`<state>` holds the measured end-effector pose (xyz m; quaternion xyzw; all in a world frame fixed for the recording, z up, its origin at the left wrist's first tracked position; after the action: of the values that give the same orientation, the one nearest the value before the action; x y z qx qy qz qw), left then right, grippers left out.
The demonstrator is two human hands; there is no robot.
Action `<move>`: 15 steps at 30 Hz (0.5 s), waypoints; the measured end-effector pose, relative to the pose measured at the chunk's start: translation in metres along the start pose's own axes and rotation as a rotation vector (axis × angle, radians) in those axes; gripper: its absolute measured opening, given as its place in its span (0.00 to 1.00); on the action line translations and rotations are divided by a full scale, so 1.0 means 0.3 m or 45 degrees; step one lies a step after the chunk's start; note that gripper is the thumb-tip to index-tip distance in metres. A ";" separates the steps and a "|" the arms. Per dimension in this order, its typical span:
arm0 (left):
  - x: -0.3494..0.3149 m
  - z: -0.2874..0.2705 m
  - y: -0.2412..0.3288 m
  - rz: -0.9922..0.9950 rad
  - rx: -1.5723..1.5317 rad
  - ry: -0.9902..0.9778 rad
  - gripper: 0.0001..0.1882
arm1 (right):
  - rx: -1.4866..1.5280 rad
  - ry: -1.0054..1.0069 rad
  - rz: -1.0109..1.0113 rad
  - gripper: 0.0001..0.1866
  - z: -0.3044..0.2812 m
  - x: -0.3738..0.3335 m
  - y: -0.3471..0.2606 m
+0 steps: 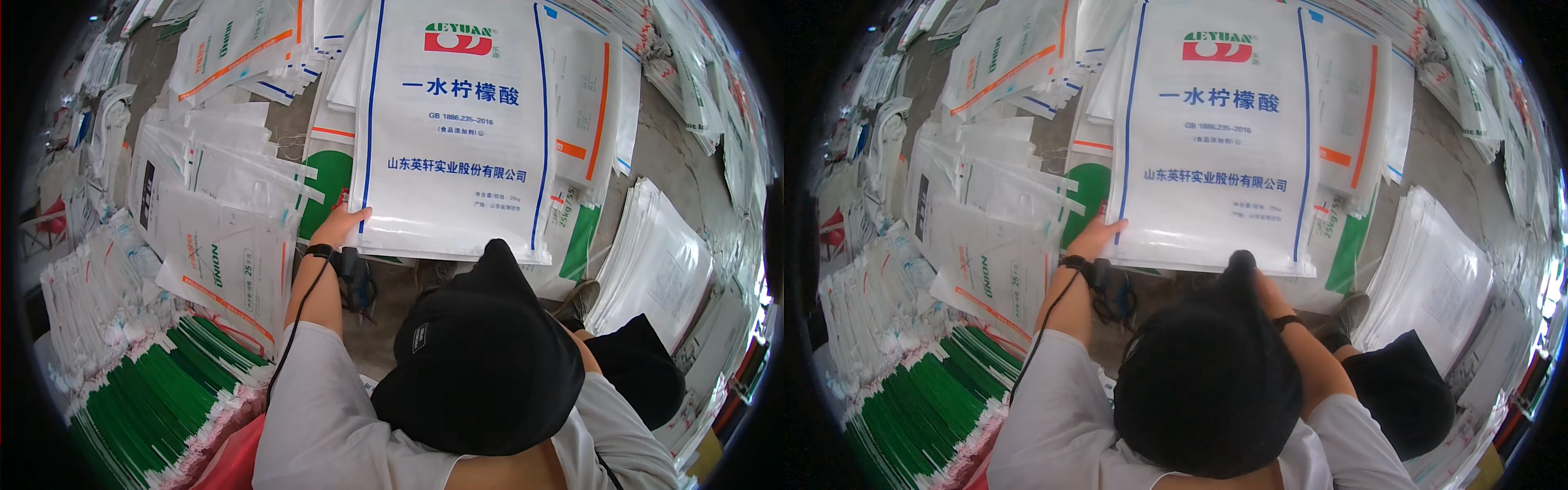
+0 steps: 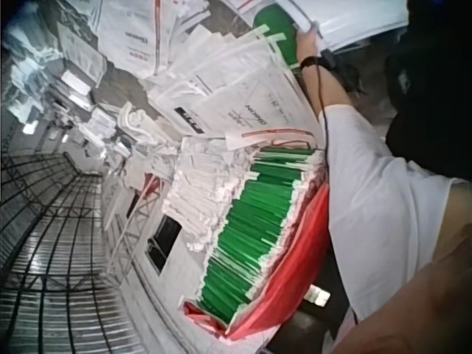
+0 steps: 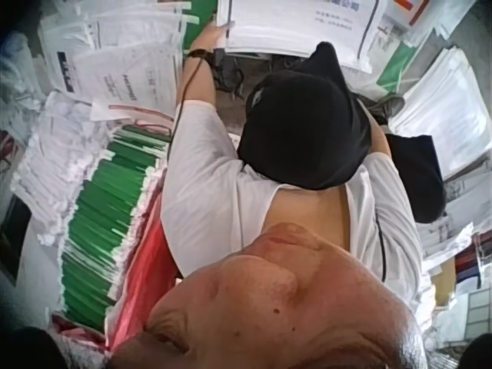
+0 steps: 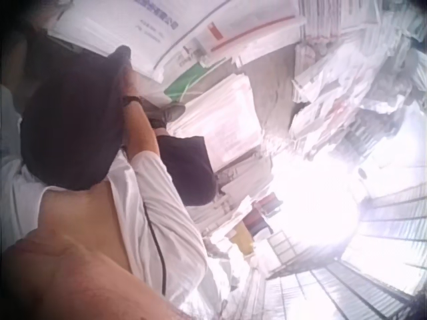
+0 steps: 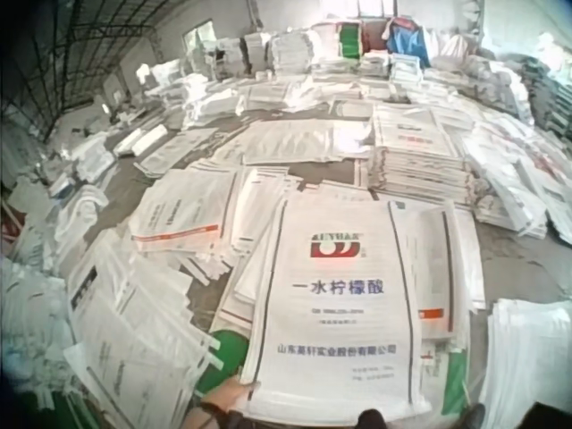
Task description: Sorting and counting printed large plastic chemical/agricultural bags on a warehouse floor.
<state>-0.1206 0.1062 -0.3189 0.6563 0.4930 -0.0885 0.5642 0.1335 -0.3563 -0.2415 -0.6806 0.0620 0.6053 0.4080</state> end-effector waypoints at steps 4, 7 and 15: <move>-0.084 0.011 0.138 0.015 -0.583 -0.306 0.30 | 0.214 -0.014 0.006 0.21 0.052 0.043 0.004; -0.108 -0.031 0.222 0.210 -0.448 -0.267 0.28 | 0.360 -0.068 -0.021 0.21 0.124 0.081 -0.046; -0.402 -0.078 0.798 0.737 0.282 -0.027 0.26 | 0.736 -0.090 -0.149 0.21 0.170 0.038 -0.244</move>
<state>-0.0121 0.0892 -0.0733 0.8259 0.2672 0.0160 0.4962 0.1393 -0.2711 -0.2129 -0.5173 0.1781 0.5613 0.6210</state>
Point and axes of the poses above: each hand's wrist, its own x-axis towards the middle knuckle, its own z-axis out of the palm, y = z × x, the point moved 7 cm from there along x, towards the middle knuckle, and after that the axes turned 8 degrees about z, right-handed, at the moved point
